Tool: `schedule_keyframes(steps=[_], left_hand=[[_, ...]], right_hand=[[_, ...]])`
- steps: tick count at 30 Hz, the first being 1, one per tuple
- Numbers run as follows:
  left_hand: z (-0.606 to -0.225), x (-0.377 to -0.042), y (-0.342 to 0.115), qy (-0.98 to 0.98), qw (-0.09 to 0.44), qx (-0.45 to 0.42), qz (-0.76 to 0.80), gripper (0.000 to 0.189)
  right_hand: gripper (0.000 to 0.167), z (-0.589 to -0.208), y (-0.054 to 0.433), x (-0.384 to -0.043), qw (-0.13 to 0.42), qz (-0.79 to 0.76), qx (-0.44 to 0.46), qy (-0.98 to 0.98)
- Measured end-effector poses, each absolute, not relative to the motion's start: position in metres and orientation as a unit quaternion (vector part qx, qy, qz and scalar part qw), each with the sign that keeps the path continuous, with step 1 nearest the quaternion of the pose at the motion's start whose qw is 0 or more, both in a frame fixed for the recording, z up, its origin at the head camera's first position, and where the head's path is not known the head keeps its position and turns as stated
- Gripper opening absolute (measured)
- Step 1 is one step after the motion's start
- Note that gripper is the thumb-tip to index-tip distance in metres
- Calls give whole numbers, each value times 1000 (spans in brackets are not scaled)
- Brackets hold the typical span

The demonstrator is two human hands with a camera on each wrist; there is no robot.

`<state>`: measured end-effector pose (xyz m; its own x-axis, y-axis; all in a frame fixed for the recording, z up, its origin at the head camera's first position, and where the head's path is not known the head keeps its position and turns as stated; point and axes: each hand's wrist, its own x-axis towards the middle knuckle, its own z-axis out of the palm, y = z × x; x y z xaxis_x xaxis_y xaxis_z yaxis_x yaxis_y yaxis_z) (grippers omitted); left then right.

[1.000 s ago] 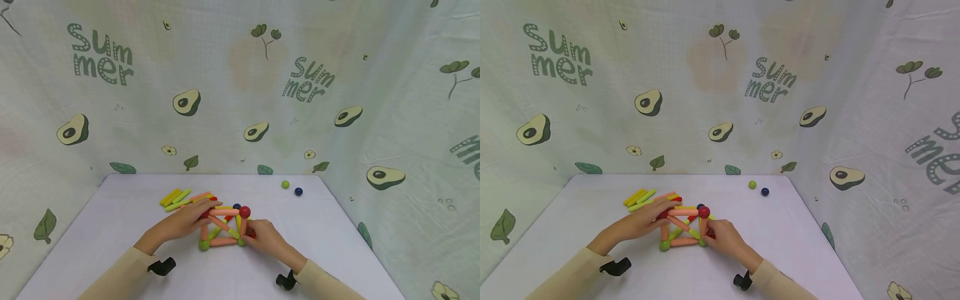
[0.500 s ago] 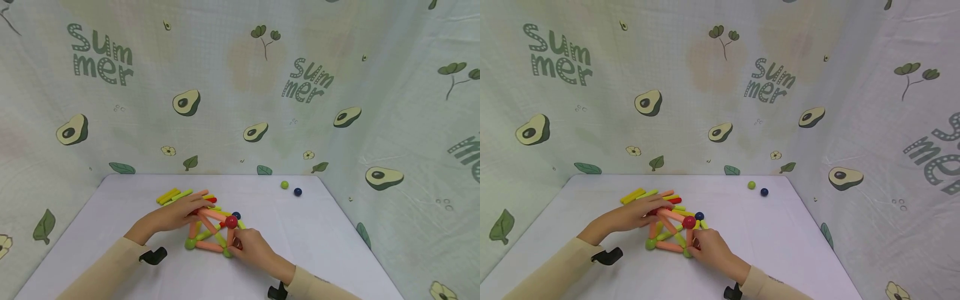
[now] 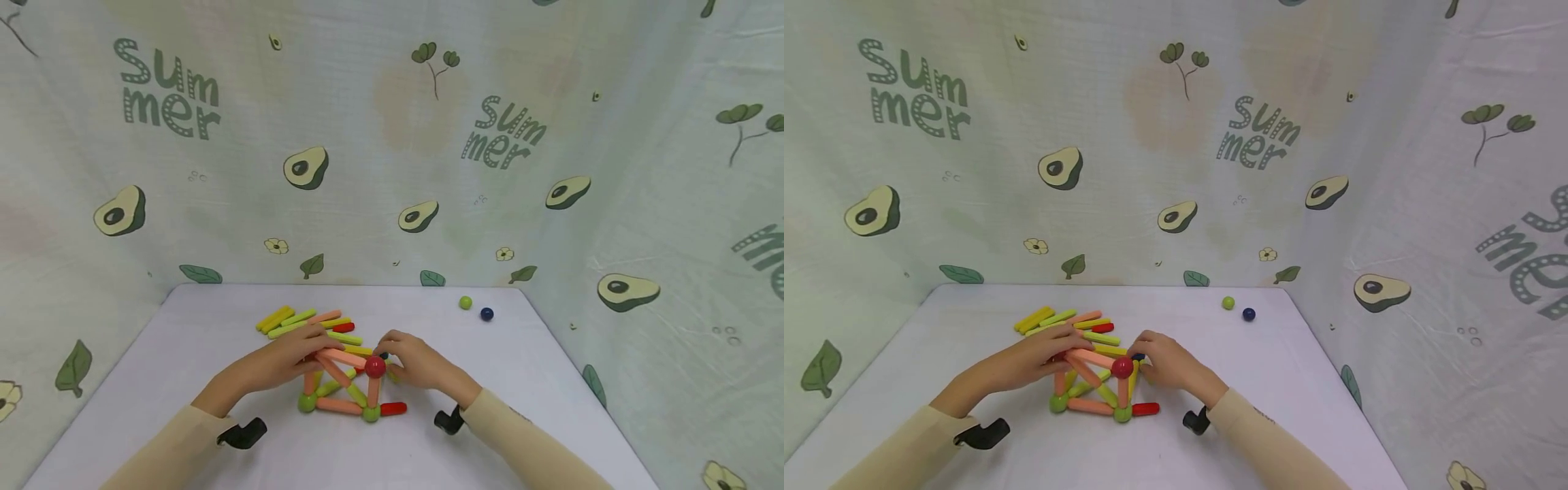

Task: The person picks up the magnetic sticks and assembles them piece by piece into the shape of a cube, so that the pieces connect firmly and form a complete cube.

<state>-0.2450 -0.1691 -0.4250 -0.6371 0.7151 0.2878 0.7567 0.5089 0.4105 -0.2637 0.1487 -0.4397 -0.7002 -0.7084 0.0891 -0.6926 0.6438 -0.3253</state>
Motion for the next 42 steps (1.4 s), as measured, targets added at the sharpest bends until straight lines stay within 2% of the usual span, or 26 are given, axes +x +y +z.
schedule_keyframes(steps=[5, 8, 15, 25, 33, 42], left_hand=[[-427, -241, -170, -863, 50, -431, -257, 52], [-426, -240, -170, -858, 57, -439, -261, 53], [-422, -245, -166, -859, 61, -440, -255, 50], [-424, -263, -150, -844, 149, -468, -215, 49], [-427, -268, -143, -874, 188, -412, -178, 27], [-424, -256, -135, -878, 218, -401, -145, 41]], right_hand=[[32, -448, 137, -292, 86, -130, -410, 899], [33, -454, 132, -301, 104, -103, -411, 900], [20, -456, 140, -305, 70, -93, -397, 910], [14, -464, 164, -286, 27, -111, -326, 938], [13, -467, 160, -263, 30, -139, -265, 954], [10, -470, 153, -253, 12, -162, -242, 957]])
